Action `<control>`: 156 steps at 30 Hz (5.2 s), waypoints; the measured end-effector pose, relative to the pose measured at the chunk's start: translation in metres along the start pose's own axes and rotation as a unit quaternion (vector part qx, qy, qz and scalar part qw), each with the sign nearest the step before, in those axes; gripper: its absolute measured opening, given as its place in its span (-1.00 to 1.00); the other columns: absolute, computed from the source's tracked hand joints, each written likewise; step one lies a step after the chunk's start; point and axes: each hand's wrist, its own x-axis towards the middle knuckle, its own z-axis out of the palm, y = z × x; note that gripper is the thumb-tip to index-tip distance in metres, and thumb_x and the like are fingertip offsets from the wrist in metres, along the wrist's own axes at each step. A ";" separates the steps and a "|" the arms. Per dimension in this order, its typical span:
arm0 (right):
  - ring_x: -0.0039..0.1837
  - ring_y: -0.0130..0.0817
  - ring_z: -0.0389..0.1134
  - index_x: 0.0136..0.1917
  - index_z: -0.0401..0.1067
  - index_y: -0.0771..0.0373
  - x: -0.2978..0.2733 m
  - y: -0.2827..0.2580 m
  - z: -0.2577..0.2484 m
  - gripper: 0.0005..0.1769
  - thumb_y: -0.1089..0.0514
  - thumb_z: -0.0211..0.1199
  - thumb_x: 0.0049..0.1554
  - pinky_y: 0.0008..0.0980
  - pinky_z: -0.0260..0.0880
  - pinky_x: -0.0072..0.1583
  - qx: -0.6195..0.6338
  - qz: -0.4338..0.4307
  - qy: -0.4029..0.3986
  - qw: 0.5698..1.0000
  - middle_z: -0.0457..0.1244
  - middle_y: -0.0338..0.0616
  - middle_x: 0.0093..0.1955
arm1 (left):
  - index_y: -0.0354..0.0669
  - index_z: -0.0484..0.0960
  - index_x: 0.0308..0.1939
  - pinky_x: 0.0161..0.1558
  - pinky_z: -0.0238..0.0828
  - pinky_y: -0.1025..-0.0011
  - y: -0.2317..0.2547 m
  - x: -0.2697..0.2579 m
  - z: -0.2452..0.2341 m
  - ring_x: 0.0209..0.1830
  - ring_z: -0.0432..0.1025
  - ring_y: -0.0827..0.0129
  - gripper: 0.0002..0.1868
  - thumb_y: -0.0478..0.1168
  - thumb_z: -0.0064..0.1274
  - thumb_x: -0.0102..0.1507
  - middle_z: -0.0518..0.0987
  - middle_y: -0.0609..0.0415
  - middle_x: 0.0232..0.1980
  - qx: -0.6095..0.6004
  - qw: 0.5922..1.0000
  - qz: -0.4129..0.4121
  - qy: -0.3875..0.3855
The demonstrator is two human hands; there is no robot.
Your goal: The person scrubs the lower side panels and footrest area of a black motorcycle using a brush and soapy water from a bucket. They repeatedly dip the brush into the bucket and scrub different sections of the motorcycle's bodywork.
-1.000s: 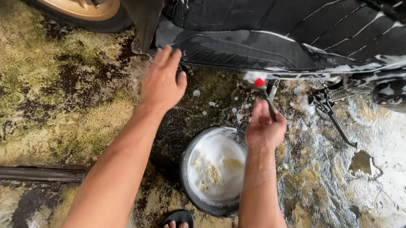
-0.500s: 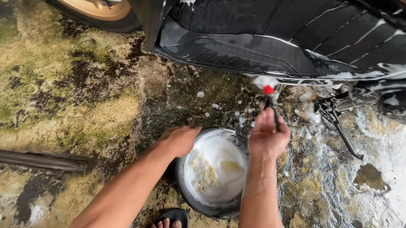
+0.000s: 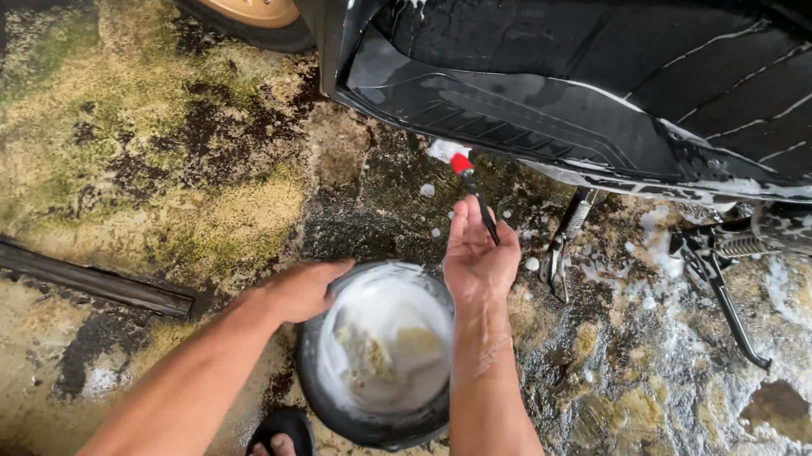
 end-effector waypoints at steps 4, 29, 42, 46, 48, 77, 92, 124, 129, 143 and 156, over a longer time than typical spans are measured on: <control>-0.01 -0.16 0.33 -0.01 0.20 0.28 0.030 0.002 -0.009 -0.75 0.14 -0.10 0.05 -0.32 0.43 0.01 0.028 0.011 0.004 1.000 0.26 0.11 0.00 | 0.01 0.09 0.29 -0.30 0.41 0.20 -0.018 0.018 -0.017 -0.15 0.41 -0.03 -0.42 -0.40 -0.35 0.17 0.35 -0.19 0.12 0.047 0.998 0.030 -0.013; -0.32 -0.27 0.32 -0.06 0.20 0.36 -0.031 0.053 0.012 -0.87 0.36 -0.07 0.07 -0.49 0.44 -0.22 -0.032 -0.121 -0.008 0.992 0.25 0.09 -0.29 | -0.16 -0.08 0.29 0.30 -0.19 0.32 0.015 0.034 -0.124 0.34 -0.01 0.11 -0.42 -0.15 -0.31 0.22 0.03 -0.07 0.35 -0.235 0.847 0.215 0.424; -0.16 -0.38 0.34 -0.08 0.30 0.38 -0.053 0.129 0.065 -0.78 0.28 -0.09 0.04 -0.50 0.44 -0.12 -0.531 -0.479 -0.159 0.680 0.29 -0.04 -0.23 | -0.16 0.41 0.07 0.18 -0.69 -0.15 0.020 0.000 -0.162 0.36 -0.24 0.09 -0.33 0.14 -0.63 0.14 0.11 -0.12 0.28 -0.213 0.873 0.180 0.400; -0.50 -0.57 0.11 -0.27 0.34 0.32 -0.046 0.118 0.043 -0.90 0.31 0.00 -0.03 -0.56 -0.01 -0.54 -0.571 -0.517 -0.166 0.615 0.23 -0.16 -0.44 | -0.22 0.35 0.10 0.18 -0.67 -0.15 0.021 0.000 -0.163 0.36 -0.24 0.09 -0.30 0.15 -0.65 0.15 0.08 -0.14 0.30 -0.207 0.876 0.182 0.396; -0.43 -0.57 0.15 -0.19 0.35 0.32 -0.029 0.120 0.024 -0.87 0.30 -0.01 0.02 -0.57 0.07 -0.45 -0.547 -0.541 -0.170 0.615 0.28 -0.10 -0.31 | -0.22 0.38 0.08 0.19 -0.59 -0.14 0.020 0.003 -0.162 0.36 -0.22 0.09 -0.28 0.18 -0.66 0.14 0.12 -0.14 0.28 -0.204 0.873 0.184 0.402; -0.21 -0.21 0.38 -0.07 0.22 0.36 -0.021 0.084 -0.006 -0.83 0.26 -0.14 0.12 -0.36 0.50 -0.17 -0.151 -0.347 -0.045 0.925 0.28 0.17 -0.24 | -0.48 0.24 0.15 0.12 -0.14 -0.25 0.018 0.017 -0.143 0.26 -0.05 -0.22 -0.37 0.07 -0.46 0.29 0.19 -0.39 0.20 -0.187 0.838 0.243 0.450; -0.08 -0.21 0.34 0.05 0.18 0.28 0.044 0.047 0.009 -0.76 0.18 -0.13 0.12 -0.39 0.48 -0.06 0.060 -0.065 0.000 0.996 0.25 0.11 -0.07 | -0.45 0.06 0.25 0.20 -0.13 -0.11 0.030 -0.012 -0.142 0.31 -0.12 -0.16 -0.27 0.15 -0.48 0.25 0.07 -0.36 0.28 -0.183 0.882 0.204 0.385; -0.35 -0.41 0.29 -0.27 0.31 0.29 -0.004 -0.068 -0.047 -0.88 0.33 -0.06 0.04 -0.52 0.36 -0.37 -0.384 -0.637 0.031 0.668 0.24 -0.07 -0.33 | -0.28 -0.37 0.30 0.35 -0.07 0.23 0.041 0.024 -0.106 0.42 -0.20 -0.11 -0.20 -0.21 -0.12 0.24 -0.32 -0.29 0.39 -0.137 0.810 0.257 0.510; -0.46 -0.60 -0.03 -0.37 0.25 0.18 0.000 -0.078 -0.071 -0.85 0.33 -0.05 0.01 -0.59 -0.07 -0.45 -0.548 -0.588 0.173 0.570 0.24 -0.19 -0.31 | -0.30 -0.40 0.29 0.37 -0.10 0.19 0.043 0.034 -0.102 0.44 -0.25 -0.08 -0.20 -0.17 -0.15 0.26 -0.30 -0.27 0.39 -0.124 0.801 0.244 0.533; -0.52 -0.53 0.01 -0.12 0.35 0.38 -0.015 -0.070 -0.044 -0.82 0.33 -0.07 0.07 -0.57 -0.05 -0.51 -0.659 -0.596 -0.060 0.454 0.15 -0.18 -0.47 | -0.36 -0.48 0.28 0.45 -0.23 0.13 0.061 0.058 -0.092 0.47 -0.36 -0.07 -0.13 -0.07 -0.15 0.28 -0.38 -0.29 0.39 -0.156 0.765 0.204 0.590; -0.46 -0.42 0.12 -0.19 0.22 0.35 -0.018 -0.063 -0.043 -0.86 0.34 -0.17 0.09 -0.52 0.20 -0.48 -0.831 -0.395 0.014 0.390 0.18 -0.05 -0.32 | -0.38 -0.44 0.29 0.38 -0.08 0.13 0.063 0.054 -0.094 0.46 -0.30 -0.09 -0.13 -0.06 -0.13 0.26 -0.34 -0.29 0.39 -0.164 0.768 0.201 0.585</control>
